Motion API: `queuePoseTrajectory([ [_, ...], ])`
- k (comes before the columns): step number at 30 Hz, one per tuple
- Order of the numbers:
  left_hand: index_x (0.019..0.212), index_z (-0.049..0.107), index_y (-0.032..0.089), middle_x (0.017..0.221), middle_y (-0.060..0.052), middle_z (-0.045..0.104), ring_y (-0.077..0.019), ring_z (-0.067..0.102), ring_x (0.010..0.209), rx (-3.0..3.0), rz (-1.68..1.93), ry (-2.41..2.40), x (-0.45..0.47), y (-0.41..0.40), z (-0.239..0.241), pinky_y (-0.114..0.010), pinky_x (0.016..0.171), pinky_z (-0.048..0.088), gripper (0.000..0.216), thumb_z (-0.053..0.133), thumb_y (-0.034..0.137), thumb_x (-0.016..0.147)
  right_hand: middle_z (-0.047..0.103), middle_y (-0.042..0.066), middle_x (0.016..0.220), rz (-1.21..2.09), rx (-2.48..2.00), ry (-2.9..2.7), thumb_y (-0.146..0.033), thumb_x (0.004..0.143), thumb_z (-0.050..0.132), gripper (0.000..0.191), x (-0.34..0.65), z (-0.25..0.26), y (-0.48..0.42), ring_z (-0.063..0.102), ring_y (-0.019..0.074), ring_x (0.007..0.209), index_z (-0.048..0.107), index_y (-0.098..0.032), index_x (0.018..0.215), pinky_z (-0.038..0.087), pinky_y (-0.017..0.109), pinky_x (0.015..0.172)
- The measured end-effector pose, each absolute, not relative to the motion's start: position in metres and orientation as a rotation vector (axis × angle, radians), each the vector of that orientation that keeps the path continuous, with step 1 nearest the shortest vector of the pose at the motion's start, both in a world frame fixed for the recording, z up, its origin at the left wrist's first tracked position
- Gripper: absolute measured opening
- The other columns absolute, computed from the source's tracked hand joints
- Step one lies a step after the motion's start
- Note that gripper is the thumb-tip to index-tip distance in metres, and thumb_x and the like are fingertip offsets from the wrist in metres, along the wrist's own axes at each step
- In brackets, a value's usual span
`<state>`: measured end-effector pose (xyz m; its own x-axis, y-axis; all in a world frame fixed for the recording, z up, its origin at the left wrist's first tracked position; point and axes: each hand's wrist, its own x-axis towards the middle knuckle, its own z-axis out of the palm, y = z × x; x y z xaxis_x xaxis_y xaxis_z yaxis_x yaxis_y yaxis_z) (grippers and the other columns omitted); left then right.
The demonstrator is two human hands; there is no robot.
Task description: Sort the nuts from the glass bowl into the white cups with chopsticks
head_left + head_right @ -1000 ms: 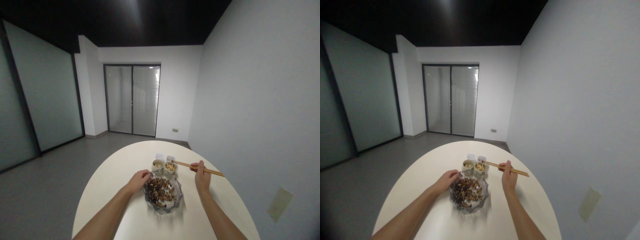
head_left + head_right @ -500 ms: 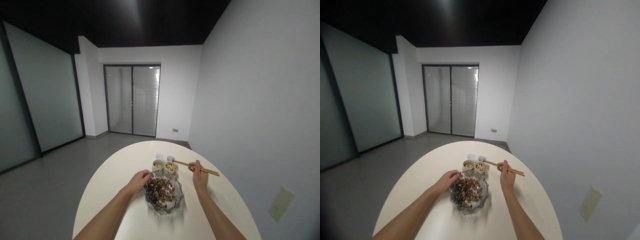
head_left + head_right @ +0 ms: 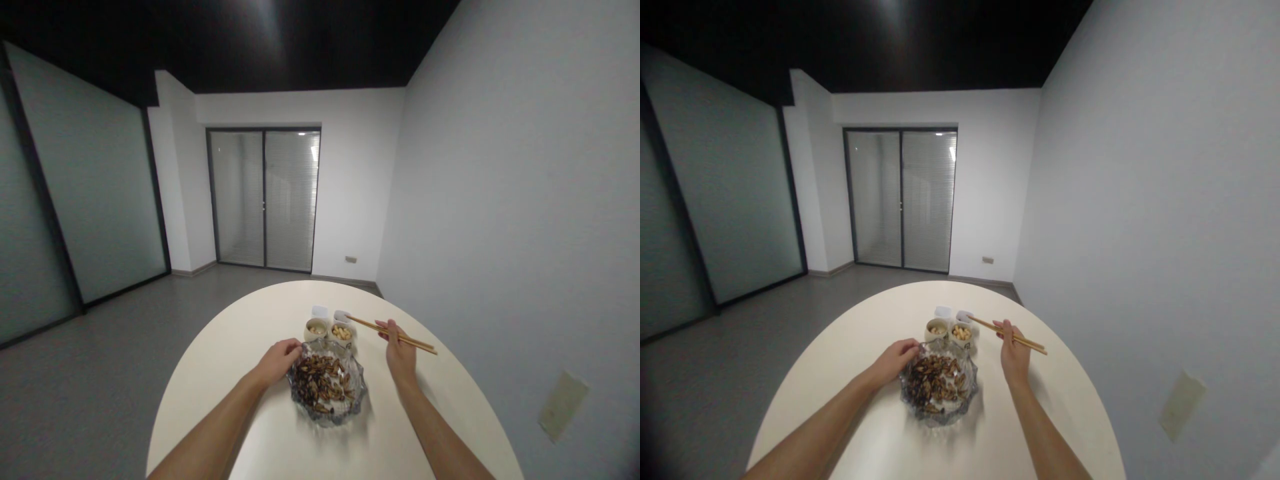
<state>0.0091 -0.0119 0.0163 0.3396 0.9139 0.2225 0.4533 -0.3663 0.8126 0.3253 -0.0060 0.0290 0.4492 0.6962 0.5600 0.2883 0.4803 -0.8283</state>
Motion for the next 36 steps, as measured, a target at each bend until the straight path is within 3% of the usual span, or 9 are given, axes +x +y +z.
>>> queuePoseTrajectory([
  [16,0.089,0.070,0.016,0.088,-0.005,0.073,-0.0224,0.063,0.086,1.961,0.915,1.184,0.009,-0.012,0.015,-0.029,0.078,0.045,0.035,0.047,0.042,0.089,0.070,0.007,0.077,0.262,-0.927,-1.285,-0.058,0.098,0.047,0.051,0.309,0.067,-0.049,0.066,0.0207,0.072,0.075,-0.019,0.079,0.055,0.033,0.068],
  [22,0.091,0.071,0.017,0.090,-0.005,0.073,-0.0221,0.064,0.086,1.968,0.915,1.202,0.009,-0.011,0.014,-0.029,0.079,0.045,0.035,0.047,0.042,0.089,0.064,0.005,0.063,0.307,-0.921,-1.497,-0.062,0.097,0.045,0.059,0.308,0.074,-0.055,0.062,0.0192,0.062,0.070,-0.020,0.064,0.052,0.030,0.061],
  [27,0.090,0.071,0.016,0.089,-0.005,0.073,-0.0223,0.064,0.087,1.962,0.910,1.203,0.010,-0.011,0.015,-0.029,0.078,0.045,0.036,0.046,0.042,0.090,0.061,0.004,0.056,0.442,-0.938,-1.616,-0.067,0.092,0.048,0.062,0.304,0.072,-0.058,0.058,0.0165,0.051,0.071,-0.018,0.063,0.048,0.026,0.048],
  [36,0.089,0.070,0.016,0.087,-0.005,0.072,-0.0213,0.063,0.084,1.967,0.919,1.178,0.008,-0.009,0.012,-0.028,0.078,0.045,0.034,0.047,0.041,0.089,0.054,0.001,0.045,0.640,-0.922,-1.491,-0.071,0.090,0.049,0.065,0.314,0.075,-0.060,0.054,0.0124,0.039,0.062,-0.018,0.055,0.044,0.022,0.039],
])
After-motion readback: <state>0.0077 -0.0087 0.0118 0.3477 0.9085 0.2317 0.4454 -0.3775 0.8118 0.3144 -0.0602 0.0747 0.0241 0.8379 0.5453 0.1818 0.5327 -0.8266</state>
